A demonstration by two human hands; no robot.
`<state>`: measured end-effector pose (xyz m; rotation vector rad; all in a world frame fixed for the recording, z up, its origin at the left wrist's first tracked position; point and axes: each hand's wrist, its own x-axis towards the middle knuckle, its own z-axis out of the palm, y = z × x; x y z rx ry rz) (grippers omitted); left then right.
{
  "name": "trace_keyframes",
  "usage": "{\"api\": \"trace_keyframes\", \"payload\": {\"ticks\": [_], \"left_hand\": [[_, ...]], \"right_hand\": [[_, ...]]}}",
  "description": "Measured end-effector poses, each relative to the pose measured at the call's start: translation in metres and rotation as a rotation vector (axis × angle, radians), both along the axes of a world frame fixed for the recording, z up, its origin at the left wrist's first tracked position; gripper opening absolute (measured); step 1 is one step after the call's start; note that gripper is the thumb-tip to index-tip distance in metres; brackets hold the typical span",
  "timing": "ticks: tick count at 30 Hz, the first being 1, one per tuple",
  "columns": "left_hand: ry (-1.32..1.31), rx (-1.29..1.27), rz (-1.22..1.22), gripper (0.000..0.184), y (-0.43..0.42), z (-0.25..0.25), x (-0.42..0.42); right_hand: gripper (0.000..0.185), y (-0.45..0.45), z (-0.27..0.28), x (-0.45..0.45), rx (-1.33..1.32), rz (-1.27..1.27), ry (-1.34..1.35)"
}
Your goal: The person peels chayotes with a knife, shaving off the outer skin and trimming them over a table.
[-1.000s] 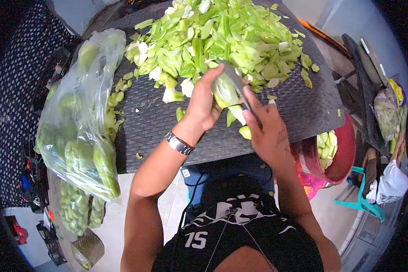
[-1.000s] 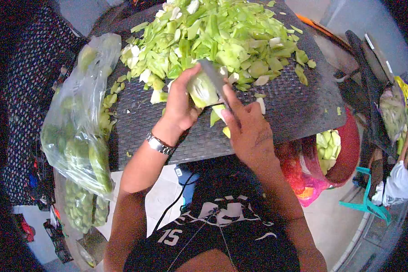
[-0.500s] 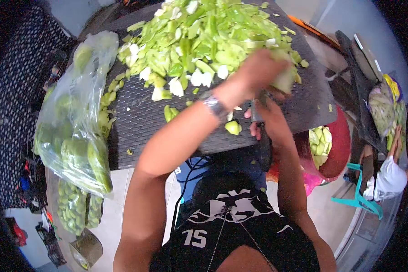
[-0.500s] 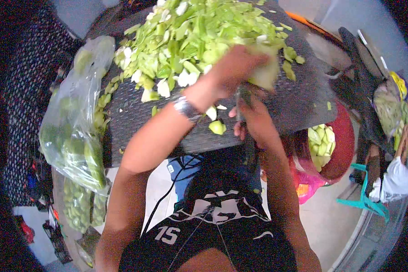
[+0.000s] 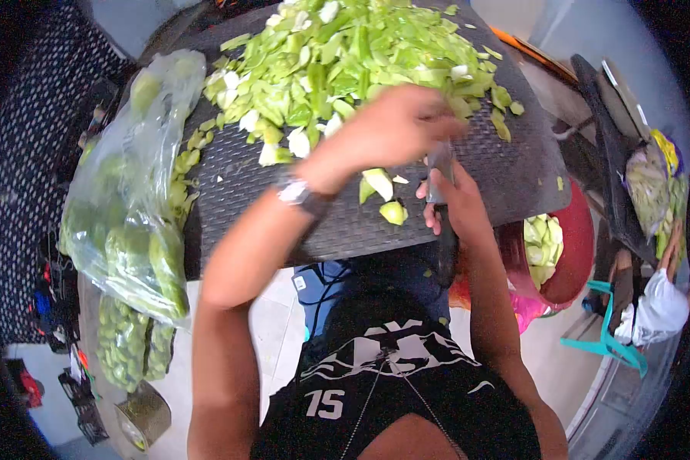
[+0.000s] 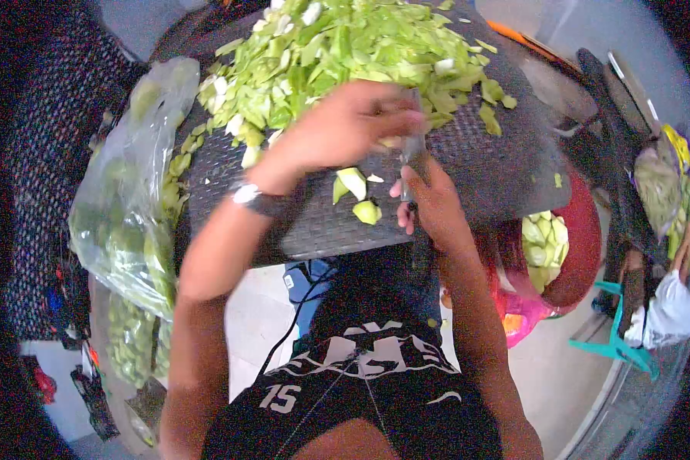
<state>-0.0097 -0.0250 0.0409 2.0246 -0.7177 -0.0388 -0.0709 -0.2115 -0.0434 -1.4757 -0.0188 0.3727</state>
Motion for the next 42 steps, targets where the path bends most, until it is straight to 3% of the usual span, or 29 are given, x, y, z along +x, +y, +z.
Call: {"api": "trace_keyframes", "payload": {"ticks": [1,3,4,6,8,10,12,13,14,17,19,21,22,25,28,31,34,37,40,42], "left_hand": [[0.173,0.074,0.159,0.026,0.037,0.007,-0.006],[0.062,0.39,0.428,0.028,0.112,0.028,-0.023],[-0.077,0.406,0.571,0.038,0.154,0.017,-0.023],[-0.152,0.807,0.749,0.036,0.239,0.018,-0.024],[-0.163,0.978,0.938,0.037,0.308,0.016,-0.025],[-0.164,0.779,1.072,0.034,0.358,0.012,-0.023],[0.101,0.213,1.164,0.03,0.371,0.021,-0.016],[0.232,-0.075,1.18,0.028,0.376,0.023,-0.014],[0.249,-0.03,1.058,0.022,0.379,0.02,-0.016],[0.245,0.697,0.99,0.026,0.38,-0.007,0.02],[0.048,1.03,0.996,0.034,0.382,-0.029,0.035],[-0.348,1.182,1.075,0.042,0.384,-0.051,0.045],[-0.683,1.216,1.006,0.051,0.386,-0.06,0.05],[-0.567,1.309,1.034,0.042,0.357,-0.048,0.048],[-0.064,1.291,1.143,0.036,0.318,-0.015,0.053],[0.268,0.844,1.15,0.036,0.355,-0.031,0.079],[-0.009,1.077,1.111,0.039,0.392,-0.061,0.092],[-0.134,1.028,1.203,0.041,0.376,-0.054,0.086],[-0.494,0.898,1.102,0.041,0.397,-0.064,0.095],[-0.489,1.022,0.974,0.04,0.419,-0.07,0.102]], "right_hand": [[0.031,0.001,0.0,0.001,-0.024,0.012,0.002],[0.025,-0.001,-0.001,0.003,-0.075,0.032,0.003],[0.026,-0.002,-0.001,0.004,-0.071,0.044,-0.005],[0.026,-0.003,-0.003,0.005,-0.06,0.06,-0.021],[0.028,-0.003,-0.003,0.005,-0.06,0.061,-0.019],[0.028,-0.002,-0.004,0.006,-0.053,0.058,-0.019],[0.028,-0.003,-0.007,0.006,-0.049,0.051,-0.011],[0.028,-0.003,-0.006,0.005,-0.056,0.047,-0.018],[0.027,-0.002,-0.004,0.004,-0.064,0.044,-0.025],[0.026,-0.003,-0.002,0.005,-0.089,0.041,-0.03],[0.025,-0.002,-0.003,0.004,-0.099,0.037,-0.019],[0.024,-0.002,-0.003,0.005,-0.11,0.027,-0.011],[0.024,-0.002,-0.003,0.005,-0.106,0.024,-0.007],[0.025,-0.001,-0.001,0.004,-0.103,0.02,-0.003],[0.028,0.001,0.003,0.003,-0.106,0.018,-0.006],[0.031,0.002,0.001,0.002,-0.103,0.021,0.004],[0.036,0.002,0.001,0.003,-0.103,0.017,-0.012],[0.041,0.002,0.0,-0.001,-0.111,-0.001,-0.027],[0.038,0.002,0.001,-0.002,-0.102,-0.01,-0.032],[0.031,0.002,0.003,-0.002,-0.078,-0.009,-0.025]]}}
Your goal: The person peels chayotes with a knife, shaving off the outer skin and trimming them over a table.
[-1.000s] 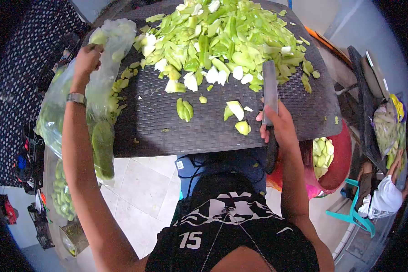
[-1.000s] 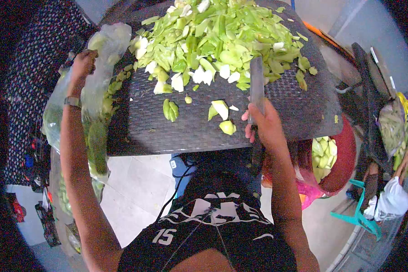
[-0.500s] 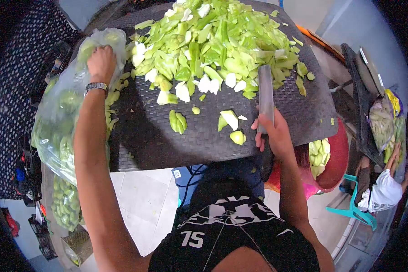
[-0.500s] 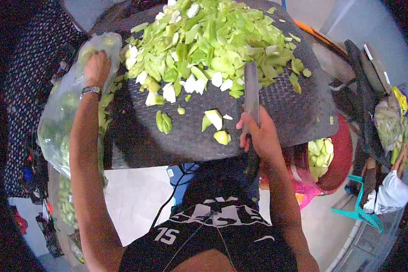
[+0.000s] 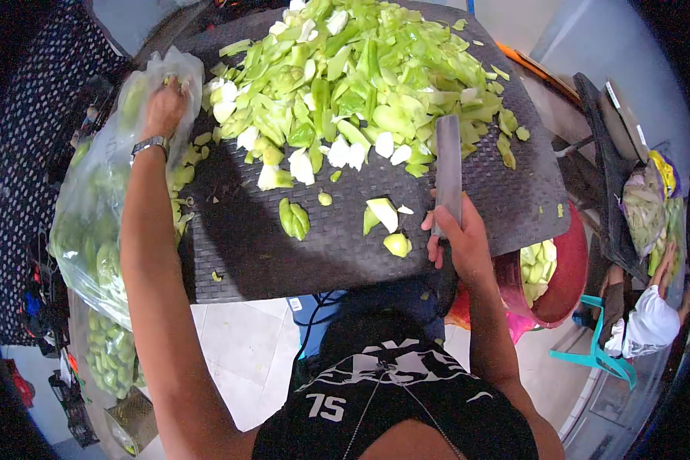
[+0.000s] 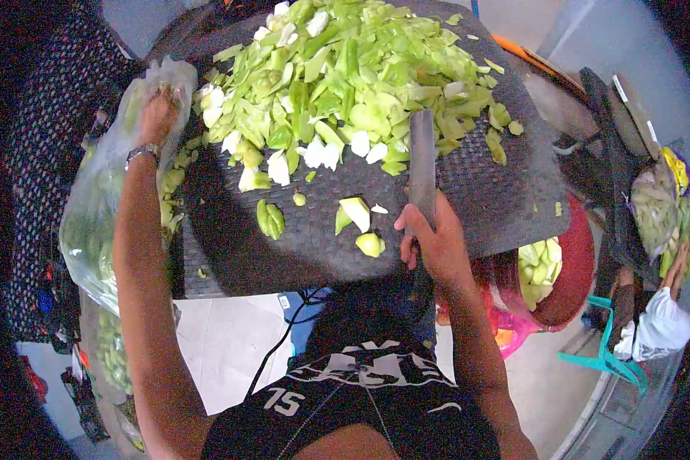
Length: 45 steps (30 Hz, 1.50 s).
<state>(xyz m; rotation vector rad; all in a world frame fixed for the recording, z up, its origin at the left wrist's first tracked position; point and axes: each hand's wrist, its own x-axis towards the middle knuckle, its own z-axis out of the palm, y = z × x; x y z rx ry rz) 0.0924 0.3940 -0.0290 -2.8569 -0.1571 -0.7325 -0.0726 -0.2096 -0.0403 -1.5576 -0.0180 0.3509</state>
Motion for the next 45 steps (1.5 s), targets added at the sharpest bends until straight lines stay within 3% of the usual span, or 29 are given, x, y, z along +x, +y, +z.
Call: {"api": "trace_keyframes", "payload": {"ticks": [4,5,8,17,33,41,45], "left_hand": [[0.383,0.539,-0.011,0.038,0.136,-0.062,0.089],[0.413,0.572,0.017,0.038,0.137,-0.052,0.092],[0.308,0.49,0.159,0.037,0.083,-0.01,0.073],[0.241,0.448,0.214,0.034,0.058,0.016,0.095],[0.206,0.501,0.276,0.029,0.047,-0.001,0.089],[0.358,0.629,0.246,0.027,0.074,-0.018,0.026],[0.413,0.515,0.135,0.026,0.077,-0.015,0.0]], "right_hand": [[0.032,0.0,0.001,-0.002,0.012,-0.019,0.025],[0.032,0.002,0.003,-0.003,0.011,-0.032,0.039],[0.032,0.001,0.005,-0.004,0.002,-0.038,0.043],[0.036,0.0,0.003,-0.006,-0.011,-0.039,0.036],[0.038,-0.006,-0.002,-0.005,-0.003,-0.027,-0.011],[0.039,-0.005,-0.001,-0.003,0.023,0.003,-0.015],[0.04,-0.006,0.001,-0.005,0.048,0.019,-0.037]]}}
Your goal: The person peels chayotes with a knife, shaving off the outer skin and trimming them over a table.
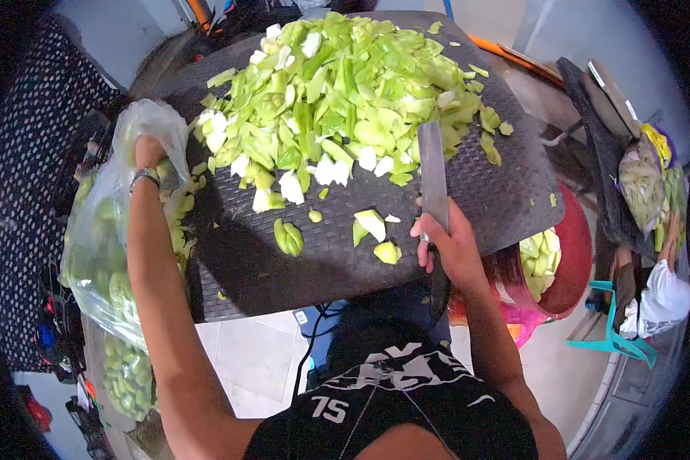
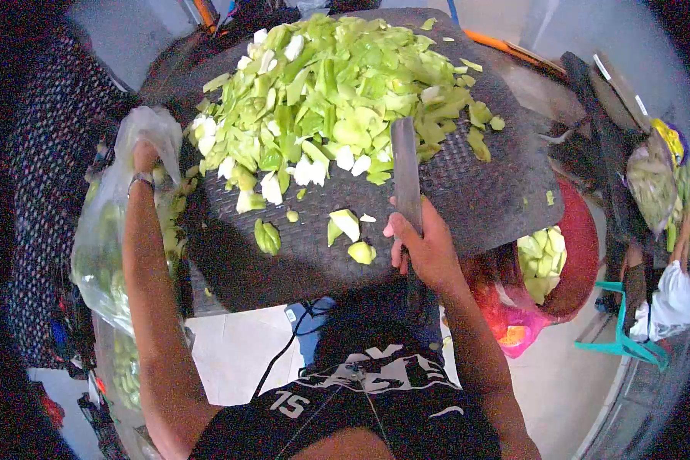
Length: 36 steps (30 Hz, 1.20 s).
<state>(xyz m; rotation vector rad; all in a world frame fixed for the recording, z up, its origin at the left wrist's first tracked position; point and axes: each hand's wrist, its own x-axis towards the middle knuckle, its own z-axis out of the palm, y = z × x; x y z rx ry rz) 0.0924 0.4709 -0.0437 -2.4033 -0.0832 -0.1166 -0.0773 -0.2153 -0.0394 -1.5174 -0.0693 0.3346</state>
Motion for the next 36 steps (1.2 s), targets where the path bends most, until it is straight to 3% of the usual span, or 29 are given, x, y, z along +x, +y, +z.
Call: {"api": "trace_keyframes", "payload": {"ticks": [3,4,6,8,11,13,16,20,22,24,27,28,30,34,35,36], "left_hand": [[0.017,-0.58,-0.017,0.023,-0.017,0.019,-0.009],[-0.083,-1.231,0.084,0.021,-0.027,0.023,-0.012],[-0.153,-1.777,0.178,0.018,-0.041,0.04,-0.025],[-0.045,-1.565,0.192,0.018,-0.054,0.07,-0.046],[0.264,-0.976,0.243,0.026,-0.09,0.123,-0.071],[0.281,-0.893,0.252,0.03,-0.113,0.156,-0.094],[-0.361,-1.475,0.219,0.035,-0.168,0.177,-0.144],[-0.579,-2.31,-0.24,0.049,-0.246,0.139,-0.148],[-0.353,-2.593,-0.257,0.054,-0.287,0.113,-0.137],[0.253,-2.792,-0.171,0.05,-0.327,0.097,-0.125],[0.153,-2.503,-0.192,0.053,-0.384,0.065,-0.106],[0.146,-2.34,-0.203,0.055,-0.395,0.059,-0.102],[0.105,-2.268,-0.241,0.06,-0.409,0.05,-0.098],[-0.129,-2.03,-0.371,0.053,-0.416,0.04,-0.101],[-0.186,-1.985,-0.406,0.051,-0.418,0.042,-0.105],[-0.208,-1.956,-0.413,0.049,-0.42,0.044,-0.109]], "right_hand": [[0.041,-0.002,-0.004,0.002,0.013,0.012,-0.015],[0.041,-0.003,-0.005,0.0,0.014,0.005,-0.013],[0.041,-0.002,-0.005,0.0,0.014,-0.001,-0.012],[0.04,-0.003,-0.005,0.001,0.03,0.005,0.005],[0.041,-0.006,-0.002,0.006,0.065,0.029,0.061],[0.041,-0.004,0.0,0.009,0.071,0.04,0.049],[0.041,0.001,0.011,0.009,0.007,0.028,-0.113],[0.031,0.028,0.053,0.037,-0.258,-0.024,-0.518],[0.026,0.037,0.07,0.063,-0.543,-0.043,-0.665],[0.025,0.047,0.081,0.089,-0.553,0.023,-0.62],[0.03,0.057,0.088,0.112,-0.549,0.067,-0.755],[0.032,0.059,0.088,0.117,-0.488,0.1,-0.719],[0.036,0.062,0.087,0.125,-0.365,0.167,-0.639],[0.055,0.059,0.082,0.11,-0.501,0.213,-0.891],[0.073,0.061,0.073,0.11,-0.537,0.208,-0.988],[0.077,0.063,0.065,0.108,-0.506,0.222,-0.948]]}}
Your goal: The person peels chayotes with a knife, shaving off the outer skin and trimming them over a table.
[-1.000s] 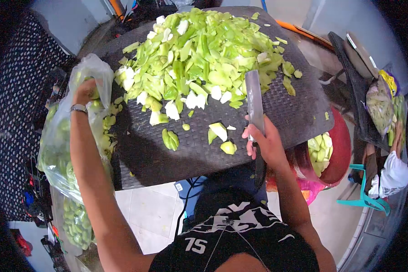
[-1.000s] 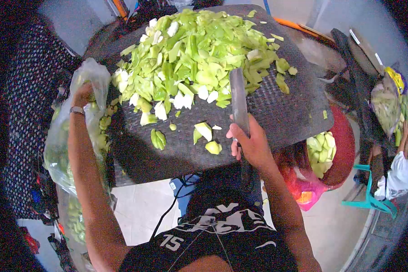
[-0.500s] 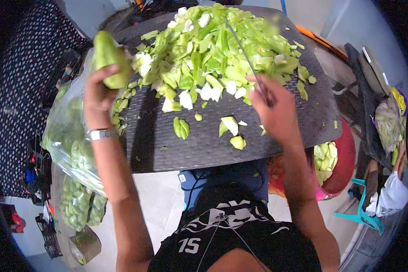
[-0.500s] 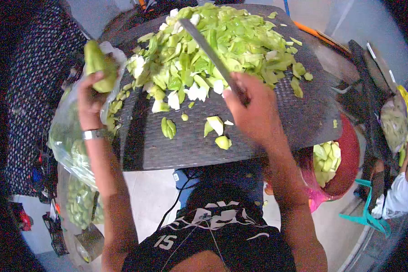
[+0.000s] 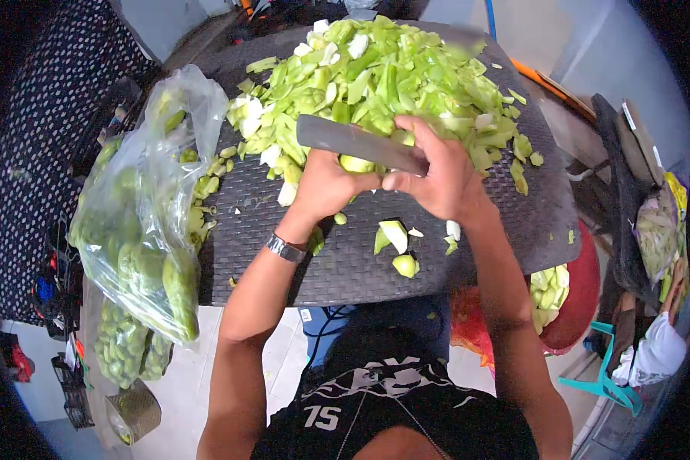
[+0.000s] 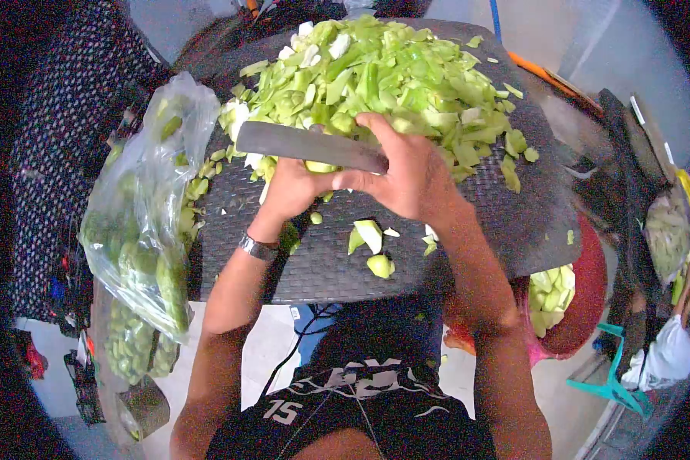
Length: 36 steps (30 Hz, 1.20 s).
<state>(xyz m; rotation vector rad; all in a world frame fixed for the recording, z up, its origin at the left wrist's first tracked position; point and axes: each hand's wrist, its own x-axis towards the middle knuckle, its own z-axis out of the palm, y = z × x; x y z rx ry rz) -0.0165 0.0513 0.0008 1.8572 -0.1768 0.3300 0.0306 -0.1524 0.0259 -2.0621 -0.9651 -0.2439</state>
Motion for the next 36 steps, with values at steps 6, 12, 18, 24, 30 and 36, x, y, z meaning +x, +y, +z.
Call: {"api": "trace_keyframes", "payload": {"ticks": [6,12,18,24,30,36], "left_hand": [[-0.107,0.217,0.031,0.044,0.003,-0.002,-0.006],[-0.173,0.327,0.006,0.046,0.005,-0.003,-0.008],[-0.147,0.337,0.096,0.049,-0.012,-0.005,-0.009],[0.169,-0.419,0.074,0.035,0.013,-0.008,0.0],[0.333,-0.807,0.051,0.041,0.025,-0.009,0.008],[0.333,-1.126,-0.108,0.047,0.025,0.004,0.005]], "right_hand": [[0.082,0.006,-0.013,-0.004,0.019,0.05,0.047],[0.058,0.007,-0.018,-0.003,0.068,0.035,0.005],[0.045,0.013,-0.016,0.007,0.198,-0.078,0.32],[0.058,0.014,-0.011,0.042,-0.052,-0.302,0.414],[0.066,0.027,-0.003,0.054,-0.09,-0.447,0.344],[0.076,0.031,-0.014,0.027,0.026,-0.167,0.331]]}}
